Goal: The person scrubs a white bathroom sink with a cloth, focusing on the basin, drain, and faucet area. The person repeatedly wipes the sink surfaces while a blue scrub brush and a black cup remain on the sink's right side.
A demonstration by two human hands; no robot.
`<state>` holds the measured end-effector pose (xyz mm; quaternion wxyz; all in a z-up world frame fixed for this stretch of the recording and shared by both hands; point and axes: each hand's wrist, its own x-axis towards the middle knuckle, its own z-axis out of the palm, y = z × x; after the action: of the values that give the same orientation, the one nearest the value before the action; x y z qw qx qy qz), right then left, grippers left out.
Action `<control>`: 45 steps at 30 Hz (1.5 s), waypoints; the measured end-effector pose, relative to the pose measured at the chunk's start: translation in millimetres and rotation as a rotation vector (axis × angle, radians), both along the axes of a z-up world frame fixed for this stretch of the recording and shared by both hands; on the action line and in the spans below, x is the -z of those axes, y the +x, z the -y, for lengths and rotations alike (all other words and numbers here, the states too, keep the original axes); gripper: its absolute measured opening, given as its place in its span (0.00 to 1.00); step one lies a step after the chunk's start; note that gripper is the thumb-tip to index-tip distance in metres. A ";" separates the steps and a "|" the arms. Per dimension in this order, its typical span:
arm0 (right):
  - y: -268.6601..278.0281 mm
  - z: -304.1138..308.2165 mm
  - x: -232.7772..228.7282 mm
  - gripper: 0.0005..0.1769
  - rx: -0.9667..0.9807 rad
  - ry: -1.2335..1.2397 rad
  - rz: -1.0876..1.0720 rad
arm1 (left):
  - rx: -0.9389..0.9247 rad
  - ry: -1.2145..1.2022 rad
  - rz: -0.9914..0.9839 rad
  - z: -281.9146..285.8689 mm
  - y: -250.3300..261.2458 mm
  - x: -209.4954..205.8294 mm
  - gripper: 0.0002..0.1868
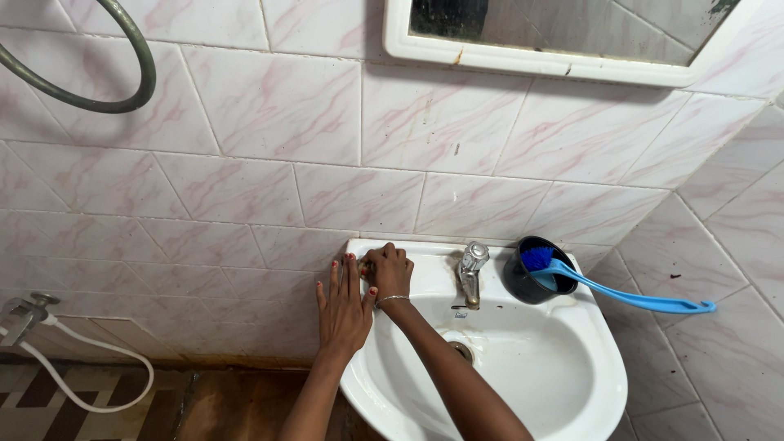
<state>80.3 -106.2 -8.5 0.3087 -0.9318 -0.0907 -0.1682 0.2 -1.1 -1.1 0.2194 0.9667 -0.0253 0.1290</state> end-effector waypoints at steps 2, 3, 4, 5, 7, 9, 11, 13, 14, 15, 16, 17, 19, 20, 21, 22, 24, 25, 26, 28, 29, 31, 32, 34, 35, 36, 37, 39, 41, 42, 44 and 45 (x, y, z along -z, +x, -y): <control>4.4 -1.9 0.8 0.08 0.067 -0.036 0.035 | 0.003 0.017 0.004 -2.0 0.4 -0.7 0.39; 4.7 0.0 2.8 0.09 0.090 -0.060 0.056 | 0.002 0.030 0.006 -2.0 -0.3 -0.6 0.40; 5.1 4.9 4.8 0.10 0.113 -0.084 0.077 | 0.000 0.043 0.008 -2.2 -1.2 -0.6 0.40; 8.7 11.9 4.6 0.11 0.137 -0.108 0.104 | 0.002 0.044 -0.007 -2.3 0.7 -2.4 0.39; 12.5 32.3 7.2 0.14 0.264 -0.075 0.106 | 0.008 0.045 -0.042 -1.9 1.0 -3.7 0.39; 13.2 62.0 11.3 0.12 0.362 -0.043 0.052 | 0.014 0.015 -0.056 -1.7 0.5 -4.0 0.38; 14.8 72.3 16.2 0.12 0.436 -0.041 0.056 | 0.024 -0.013 -0.055 -1.1 0.0 -5.1 0.38; 17.1 70.9 18.9 0.13 0.485 -0.062 0.115 | 0.034 -0.033 -0.038 -2.4 0.4 -7.3 0.38; 18.8 65.2 19.3 0.13 0.505 -0.059 0.134 | 0.035 -0.043 -0.049 -3.0 1.5 -8.7 0.38; 18.1 58.6 20.3 0.12 0.526 -0.056 0.149 | 0.039 -0.053 -0.062 -2.8 1.7 -9.0 0.39; 17.6 51.3 20.6 0.11 0.548 -0.053 0.164 | 0.042 -0.063 -0.076 -3.9 2.8 -9.4 0.39; 15.7 46.5 20.2 0.11 0.479 -0.032 0.171 | 0.051 -0.064 -0.074 -3.4 3.5 -8.9 0.39; 11.5 35.6 17.8 0.10 0.339 0.008 0.185 | 0.066 -0.067 -0.069 -3.2 5.8 -7.8 0.39; 9.6 30.2 15.7 0.09 0.278 0.015 0.165 | 0.073 -0.067 -0.068 -2.6 7.0 -7.0 0.39; 8.1 22.6 13.2 0.09 0.216 0.025 0.145 | 0.079 -0.065 -0.068 -3.4 7.8 -6.5 0.39; 5.8 16.5 10.8 0.09 0.153 0.034 0.124 | 0.084 -0.063 -0.068 -4.4 7.4 -5.8 0.39; 3.9 11.2 4.7 0.10 -0.026 0.028 0.111 | 0.100 -0.099 -0.034 -5.4 8.3 -5.5 0.39; 3.5 12.1 1.5 0.10 -0.115 0.024 0.105 | 0.109 -0.118 -0.016 -5.5 9.4 -5.6 0.39; 3.1 13.8 -1.1 0.11 -0.168 0.001 0.103 | 0.107 -0.127 -0.018 -6.0 11.2 -5.8 0.40; -4.9 22.4 -1.7 0.13 -0.270 -0.044 0.091 | 0.106 -0.148 -0.031 -6.9 11.9 -4.1 0.41; -11.0 29.0 -0.9 0.12 -0.315 -0.060 0.108 | 0.105 -0.150 -0.041 -6.9 12.2 -3.0 0.41; -28.5 41.2 3.2 0.11 -0.406 -0.091 0.144 | 0.103 -0.151 -0.057 -7.9 13.9 -1.9 0.41; -38.1 46.7 5.6 0.11 -0.401 -0.022 0.142 | 0.111 -0.144 -0.047 -7.9 15.5 -1.8 0.41; -63.3 57.9 14.5 0.12 -0.396 0.118 0.136 | 0.122 -0.131 -0.030 -8.8 17.1 -0.4 0.41; -73.2 62.5 19.3 0.12 -0.358 0.108 0.111 | 0.124 -0.121 -0.045 -10.0 19.1 -0.1 0.40; -83.1 67.9 25.0 0.12 -0.321 0.099 0.087 | 0.126 -0.111 -0.060 -10.1 21.4 0.4 0.40; -94.7 74.7 31.8 0.12 -0.281 0.088 0.060 | 0.130 -0.101 -0.076 -9.5 22.6 1.7 0.40; -112.6 81.7 43.7 0.08 -0.176 0.392 -0.276 | 0.134 -0.076 -0.040 -8.7 25.5 3.9 0.39; -116.8 81.7 51.4 0.07 -0.160 0.617 -0.555 | 0.146 -0.066 -0.010 -8.9 29.7 5.0 0.39; -122.1 79.3 55.3 0.08 -0.200 0.692 -0.669 | 0.154 -0.069 -0.002 -9.7 30.5 5.6 0.39; -126.0 68.4 59.5 0.09 -0.246 0.780 -0.753 | 0.160 -0.066 -0.008 -6.7 33.1 4.1 0.38; -129.5 56.5 62.7 0.09 -0.255 0.801 -0.721 | 0.158 -0.051 -0.023 -7.2 34.7 2.2 0.38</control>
<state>-49.2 -162.7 -71.2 0.6682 -0.7219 -0.0202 0.1788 34.9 6.1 -3.3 0.2537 0.9572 -0.0957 0.1010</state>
